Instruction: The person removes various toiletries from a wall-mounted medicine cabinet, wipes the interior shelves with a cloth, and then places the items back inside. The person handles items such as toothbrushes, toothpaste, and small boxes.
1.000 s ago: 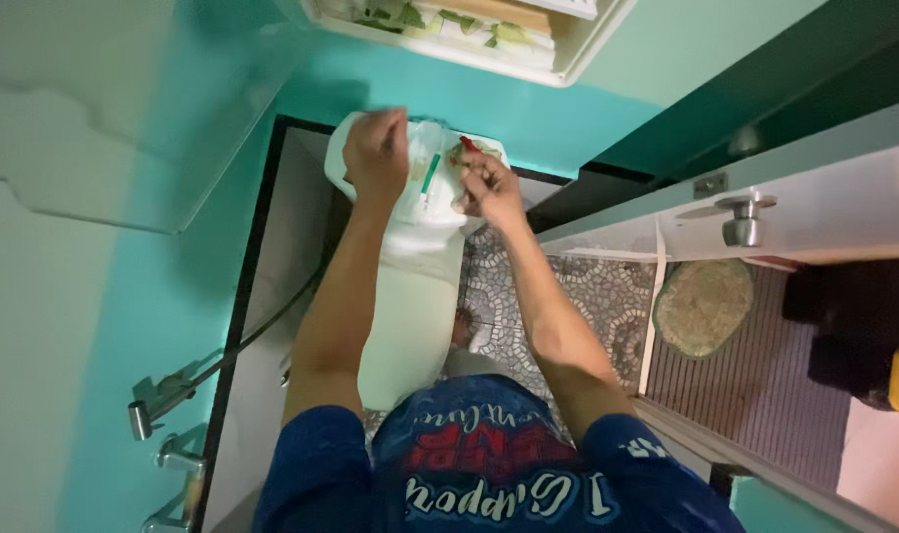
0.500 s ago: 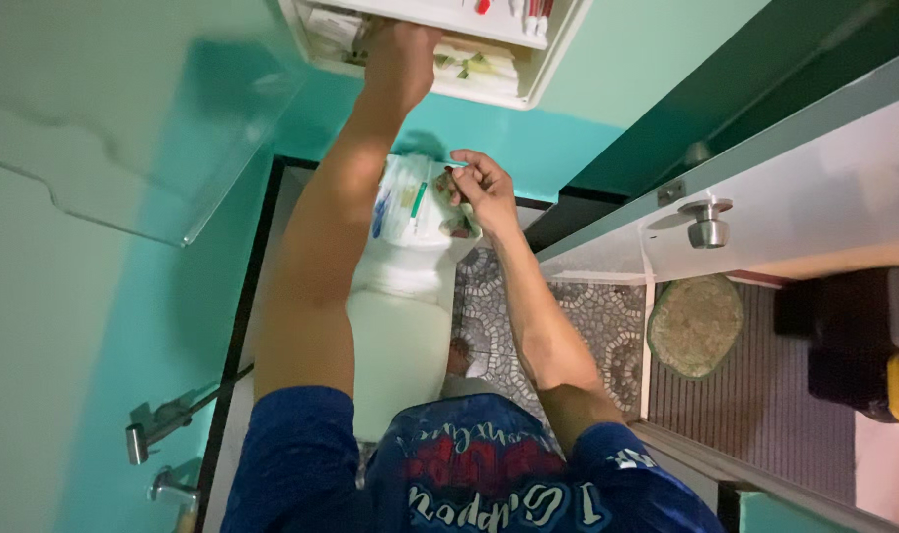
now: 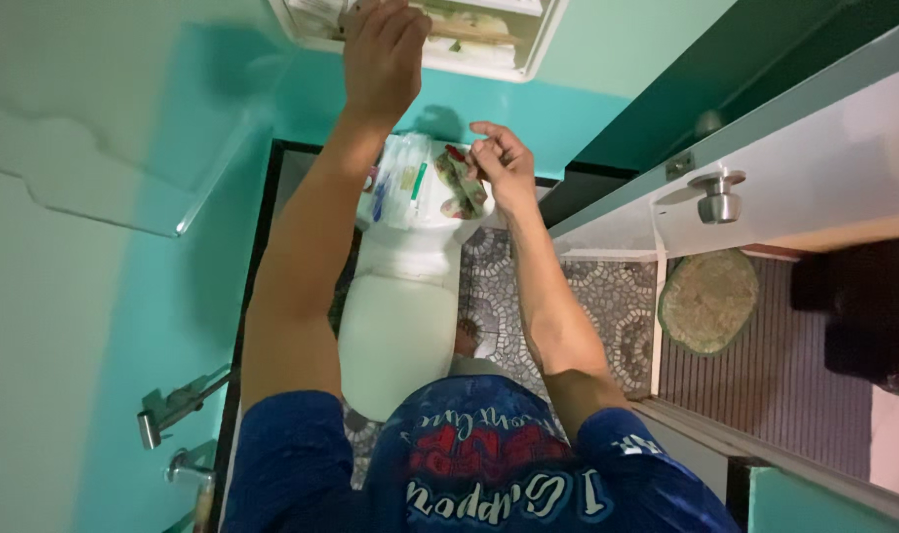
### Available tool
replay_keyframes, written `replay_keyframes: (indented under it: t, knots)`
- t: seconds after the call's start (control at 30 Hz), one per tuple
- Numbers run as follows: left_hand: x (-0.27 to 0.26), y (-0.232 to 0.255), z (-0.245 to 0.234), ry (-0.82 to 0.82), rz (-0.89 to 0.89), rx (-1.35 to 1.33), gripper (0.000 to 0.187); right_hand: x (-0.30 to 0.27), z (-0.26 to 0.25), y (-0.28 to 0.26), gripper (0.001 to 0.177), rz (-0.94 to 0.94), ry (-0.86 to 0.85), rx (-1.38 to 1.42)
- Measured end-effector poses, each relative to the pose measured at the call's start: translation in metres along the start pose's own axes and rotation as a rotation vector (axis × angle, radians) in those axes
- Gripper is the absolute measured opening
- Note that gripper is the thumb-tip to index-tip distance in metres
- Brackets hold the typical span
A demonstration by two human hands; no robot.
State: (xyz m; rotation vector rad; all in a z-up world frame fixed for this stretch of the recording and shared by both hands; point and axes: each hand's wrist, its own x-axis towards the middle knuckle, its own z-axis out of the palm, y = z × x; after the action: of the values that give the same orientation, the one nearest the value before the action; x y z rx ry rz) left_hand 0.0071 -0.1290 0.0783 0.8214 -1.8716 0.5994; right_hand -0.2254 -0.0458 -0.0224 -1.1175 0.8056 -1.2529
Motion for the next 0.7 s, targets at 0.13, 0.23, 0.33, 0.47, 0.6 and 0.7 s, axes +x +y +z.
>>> replay_keyframes:
  t: [0.13,0.23,0.33,0.47,0.6,0.7]
  knots:
    - [-0.013,0.017,-0.028,0.021,0.009,0.041,0.018,-0.012,0.011,-0.031,0.063,0.07,-0.117,0.272]
    - [-0.023,0.029,-0.05,0.014,-0.005,0.033,0.014,-0.018,0.019,-0.063,0.081,0.157,-0.202,0.531]
    - [-0.038,0.055,-0.072,-0.067,-0.022,-0.005,0.014,-0.025,0.026,-0.08,0.089,0.28,-0.286,0.622]
    - [-0.061,0.082,-0.088,-0.136,-0.018,-0.043,0.011,-0.033,0.024,-0.064,0.07,0.314,-0.434,0.378]
    - [-0.086,0.087,-0.08,-0.114,-0.2,-0.12,0.023,-0.043,0.01,-0.01,0.048,0.335,-0.305,0.282]
    - [-0.128,0.104,-0.069,-0.04,-0.616,-0.272,0.039,-0.051,0.007,0.048,0.034,0.281,-0.123,0.182]
